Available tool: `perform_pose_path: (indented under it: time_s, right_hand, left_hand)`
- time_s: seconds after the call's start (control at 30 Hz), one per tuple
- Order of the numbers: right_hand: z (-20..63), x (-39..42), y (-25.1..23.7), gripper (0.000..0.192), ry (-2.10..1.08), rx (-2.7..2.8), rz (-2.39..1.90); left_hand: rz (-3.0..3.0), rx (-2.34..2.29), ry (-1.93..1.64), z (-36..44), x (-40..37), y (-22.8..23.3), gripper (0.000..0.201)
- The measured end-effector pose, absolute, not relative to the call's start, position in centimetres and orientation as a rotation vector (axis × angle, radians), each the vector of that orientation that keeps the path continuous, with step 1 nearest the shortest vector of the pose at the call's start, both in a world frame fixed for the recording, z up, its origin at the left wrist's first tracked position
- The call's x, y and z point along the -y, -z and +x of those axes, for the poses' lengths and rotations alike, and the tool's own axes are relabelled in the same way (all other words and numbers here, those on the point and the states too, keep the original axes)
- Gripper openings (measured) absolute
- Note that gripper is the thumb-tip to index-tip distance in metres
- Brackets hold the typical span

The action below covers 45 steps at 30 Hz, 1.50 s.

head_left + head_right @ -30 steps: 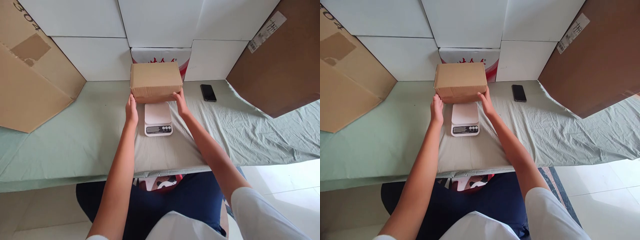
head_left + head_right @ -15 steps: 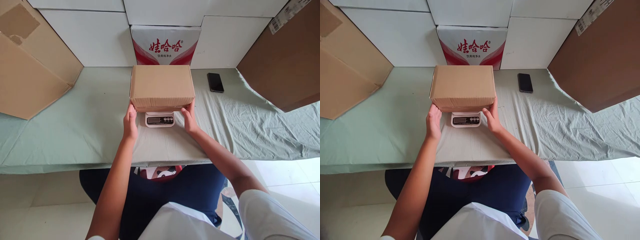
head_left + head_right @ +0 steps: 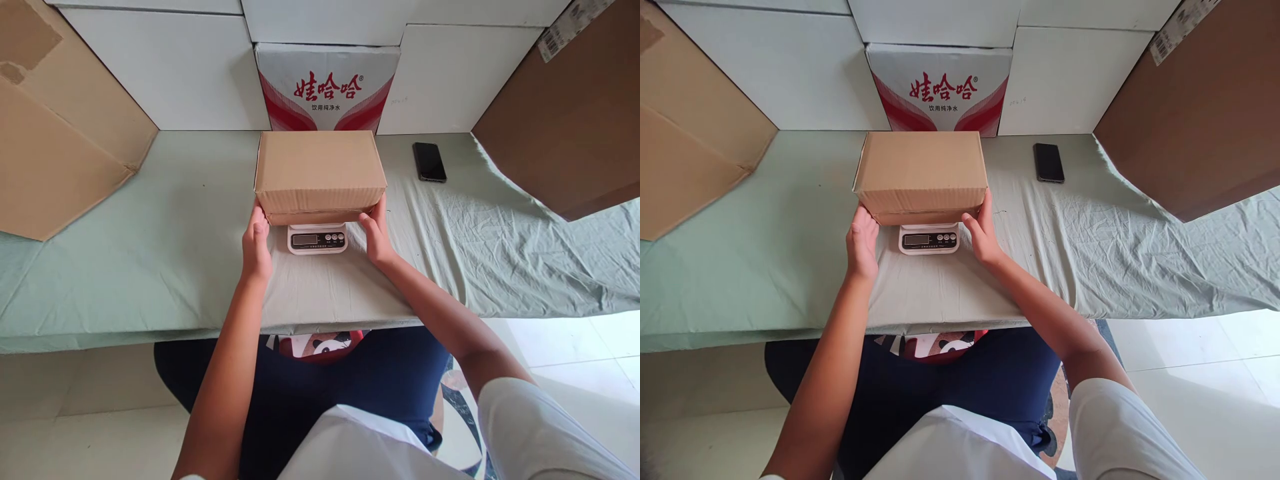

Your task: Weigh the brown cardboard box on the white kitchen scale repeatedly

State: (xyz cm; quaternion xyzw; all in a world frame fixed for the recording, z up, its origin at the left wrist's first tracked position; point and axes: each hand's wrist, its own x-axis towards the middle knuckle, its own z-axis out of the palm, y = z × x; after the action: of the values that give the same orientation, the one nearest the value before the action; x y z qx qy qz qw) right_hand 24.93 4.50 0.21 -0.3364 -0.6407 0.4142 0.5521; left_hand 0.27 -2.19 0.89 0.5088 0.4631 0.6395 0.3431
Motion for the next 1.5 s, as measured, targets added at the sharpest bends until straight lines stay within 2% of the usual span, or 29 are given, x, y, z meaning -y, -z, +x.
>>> perform_pose_path:
  time_s: [0.33,0.47,0.63,0.8,1.07,1.23,1.37,1.5]
  right_hand:
    - [24.9,-5.0,0.0,0.087,-0.965,1.541,-0.748]
    - [27.6,-6.6,-1.8,0.084,-0.774,1.42,-0.755]
    - [32.0,-8.6,-3.4,0.07,-0.707,1.069,-0.767]
    - [32.0,-8.8,-2.6,0.062,-0.767,1.062,-0.817]
    - [27.8,-6.4,-1.5,0.078,-0.93,1.288,-0.853]
    - [26.6,-5.5,-1.1,0.076,-1.03,1.409,-0.821]
    - [25.8,-4.8,-1.3,0.078,-1.044,1.51,-0.768]
    - [25.4,-6.4,-1.6,0.088,-0.99,1.575,-0.711]
  left_hand:
    - [1.366,-1.19,-1.668,0.0,2.1,-0.6,0.083]
    - [1.322,-1.257,-1.753,-1.3,2.0,-0.4,0.086]
    - [1.269,-1.281,-1.808,-2.9,2.1,-0.3,0.083]
    - [1.264,-1.278,-1.798,-2.7,2.1,-0.2,0.081]
    - [1.309,-1.182,-1.735,-1.2,2.4,-0.7,0.082]
    - [1.331,-1.116,-1.667,-0.5,2.3,-0.6,0.088]
    - [1.324,-1.111,-1.642,-0.4,2.1,-0.2,0.083]
    - [1.37,-1.046,-1.686,-1.0,0.2,-1.2,0.079]
